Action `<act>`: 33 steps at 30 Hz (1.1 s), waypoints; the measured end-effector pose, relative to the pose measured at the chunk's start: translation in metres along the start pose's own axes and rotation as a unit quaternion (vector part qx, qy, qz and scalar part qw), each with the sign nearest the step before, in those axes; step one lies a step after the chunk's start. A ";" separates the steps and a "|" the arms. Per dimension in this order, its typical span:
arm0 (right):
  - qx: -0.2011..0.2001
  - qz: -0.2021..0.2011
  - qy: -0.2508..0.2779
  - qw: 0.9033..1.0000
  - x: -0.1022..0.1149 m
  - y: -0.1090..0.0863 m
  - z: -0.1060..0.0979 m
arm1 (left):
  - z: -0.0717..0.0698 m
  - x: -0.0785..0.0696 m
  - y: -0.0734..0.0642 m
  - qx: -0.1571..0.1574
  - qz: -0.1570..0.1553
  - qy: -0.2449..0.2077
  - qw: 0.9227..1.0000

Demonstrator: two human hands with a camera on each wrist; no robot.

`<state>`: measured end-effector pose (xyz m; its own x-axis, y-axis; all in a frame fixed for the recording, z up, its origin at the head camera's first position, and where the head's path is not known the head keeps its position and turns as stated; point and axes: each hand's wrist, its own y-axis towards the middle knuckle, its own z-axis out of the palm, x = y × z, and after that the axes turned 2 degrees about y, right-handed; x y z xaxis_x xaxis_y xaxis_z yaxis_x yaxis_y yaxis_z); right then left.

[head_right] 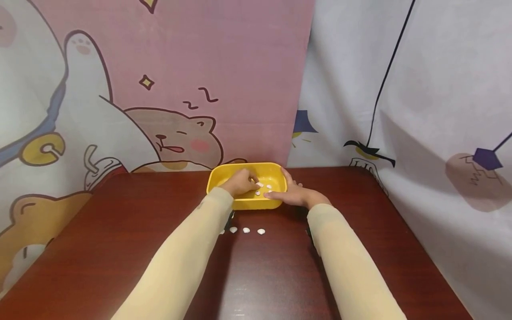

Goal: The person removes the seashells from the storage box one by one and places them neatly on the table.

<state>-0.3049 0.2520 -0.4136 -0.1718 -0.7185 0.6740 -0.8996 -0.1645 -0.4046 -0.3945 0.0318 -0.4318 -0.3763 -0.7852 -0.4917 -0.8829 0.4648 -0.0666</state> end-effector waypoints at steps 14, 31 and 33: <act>0.013 -0.001 -0.004 1.000 0.002 -0.003 -0.002 | -0.028 -0.016 -0.008 0.004 0.030 -0.042 0.999; 0.015 -0.003 -0.015 1.000 0.000 -0.001 -0.003 | -0.071 -0.036 -0.055 0.016 0.123 -0.038 0.992; 0.016 -0.004 -0.021 1.000 0.001 -0.001 -0.002 | -0.072 -0.039 -0.068 0.030 0.136 -0.034 0.990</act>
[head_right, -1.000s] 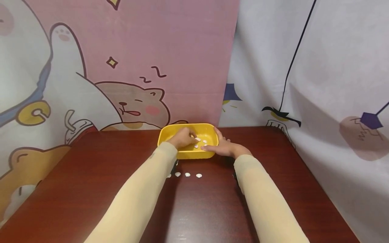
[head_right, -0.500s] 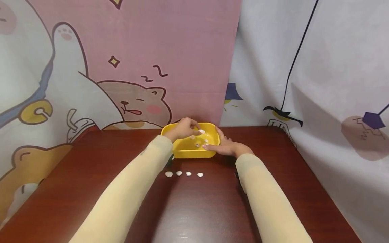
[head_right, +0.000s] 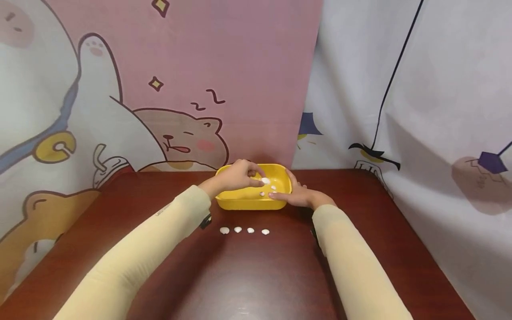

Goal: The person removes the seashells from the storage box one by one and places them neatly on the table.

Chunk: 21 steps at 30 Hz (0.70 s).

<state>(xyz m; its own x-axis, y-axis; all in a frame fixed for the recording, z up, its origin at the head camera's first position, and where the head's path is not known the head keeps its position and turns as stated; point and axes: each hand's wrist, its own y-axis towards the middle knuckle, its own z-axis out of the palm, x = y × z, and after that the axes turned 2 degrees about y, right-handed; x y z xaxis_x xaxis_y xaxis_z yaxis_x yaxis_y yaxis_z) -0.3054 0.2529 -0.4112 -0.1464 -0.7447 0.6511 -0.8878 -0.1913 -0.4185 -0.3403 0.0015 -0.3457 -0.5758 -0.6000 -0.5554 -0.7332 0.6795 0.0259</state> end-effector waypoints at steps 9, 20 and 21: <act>0.006 -0.004 0.009 1.000 -0.001 -0.002 -0.004 | 0.020 -0.015 -0.030 0.027 0.036 0.006 0.999; 0.021 -0.041 -0.061 0.997 0.006 -0.006 -0.009 | 0.053 -0.023 -0.038 0.021 0.062 0.080 0.995; 0.022 -0.041 -0.068 0.997 0.006 -0.007 -0.009 | 0.055 -0.025 -0.039 0.018 0.062 0.076 0.995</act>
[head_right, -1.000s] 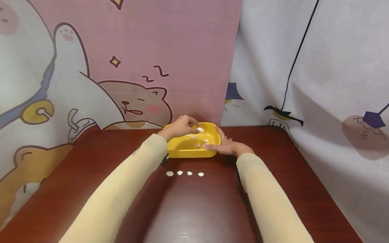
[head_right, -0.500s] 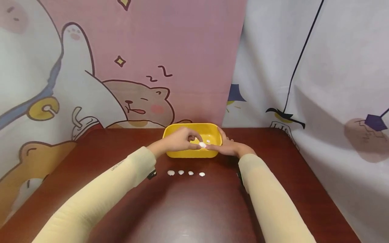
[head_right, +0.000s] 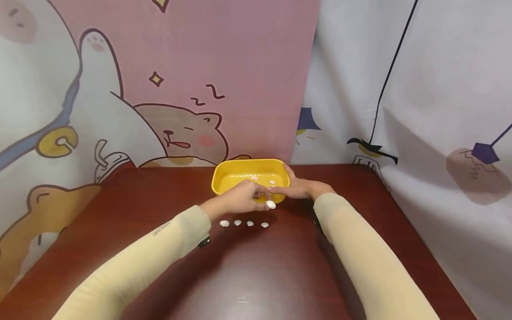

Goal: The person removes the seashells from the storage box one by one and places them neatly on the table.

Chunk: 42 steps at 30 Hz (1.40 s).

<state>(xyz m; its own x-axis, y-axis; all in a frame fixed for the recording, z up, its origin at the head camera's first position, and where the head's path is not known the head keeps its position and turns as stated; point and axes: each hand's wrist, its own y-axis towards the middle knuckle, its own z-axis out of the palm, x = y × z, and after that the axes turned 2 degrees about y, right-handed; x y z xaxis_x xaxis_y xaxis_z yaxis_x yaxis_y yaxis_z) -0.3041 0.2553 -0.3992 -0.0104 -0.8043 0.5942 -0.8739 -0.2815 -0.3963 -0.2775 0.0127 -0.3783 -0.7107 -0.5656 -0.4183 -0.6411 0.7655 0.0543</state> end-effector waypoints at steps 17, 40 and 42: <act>0.001 -0.003 -0.021 1.000 -0.009 0.005 0.004 | 0.034 -0.009 -0.002 0.073 -0.006 -0.041 0.996; -0.008 -0.009 -0.029 1.000 -0.012 0.009 -0.004 | 0.043 -0.006 0.007 0.081 -0.022 -0.013 0.996; -0.007 -0.010 -0.028 1.000 -0.012 0.009 -0.004 | 0.043 -0.006 0.008 0.084 -0.025 -0.009 0.996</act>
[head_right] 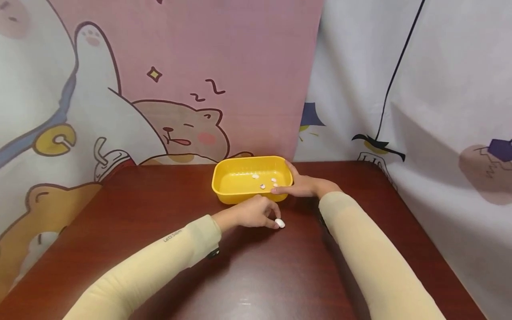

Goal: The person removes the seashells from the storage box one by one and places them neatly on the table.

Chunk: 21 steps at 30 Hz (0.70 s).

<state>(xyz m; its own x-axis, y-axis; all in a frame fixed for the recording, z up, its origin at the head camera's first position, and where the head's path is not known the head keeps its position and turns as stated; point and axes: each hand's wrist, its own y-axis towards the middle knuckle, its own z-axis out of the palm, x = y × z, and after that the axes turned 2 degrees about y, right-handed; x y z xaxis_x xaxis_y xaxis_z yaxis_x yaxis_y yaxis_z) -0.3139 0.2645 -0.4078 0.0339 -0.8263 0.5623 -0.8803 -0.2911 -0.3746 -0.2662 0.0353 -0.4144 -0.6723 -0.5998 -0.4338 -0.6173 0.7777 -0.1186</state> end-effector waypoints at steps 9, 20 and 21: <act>0.000 0.004 0.012 1.000 0.001 -0.001 0.000 | -0.003 0.001 0.001 0.010 -0.011 0.027 1.000; -0.005 0.006 0.034 0.999 0.002 0.000 0.002 | -0.001 0.002 0.001 0.012 -0.026 0.053 0.998; -0.005 0.006 0.034 0.999 0.002 0.000 0.002 | -0.001 0.003 0.001 0.013 -0.025 0.052 0.998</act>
<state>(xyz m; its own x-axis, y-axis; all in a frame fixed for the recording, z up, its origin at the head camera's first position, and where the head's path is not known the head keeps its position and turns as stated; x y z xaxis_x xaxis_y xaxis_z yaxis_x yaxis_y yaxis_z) -0.3128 0.2619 -0.4079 -0.0097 -0.7946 0.6070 -0.8855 -0.2752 -0.3744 -0.2690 0.0341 -0.4147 -0.6807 -0.6530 -0.3321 -0.6411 0.7503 -0.1613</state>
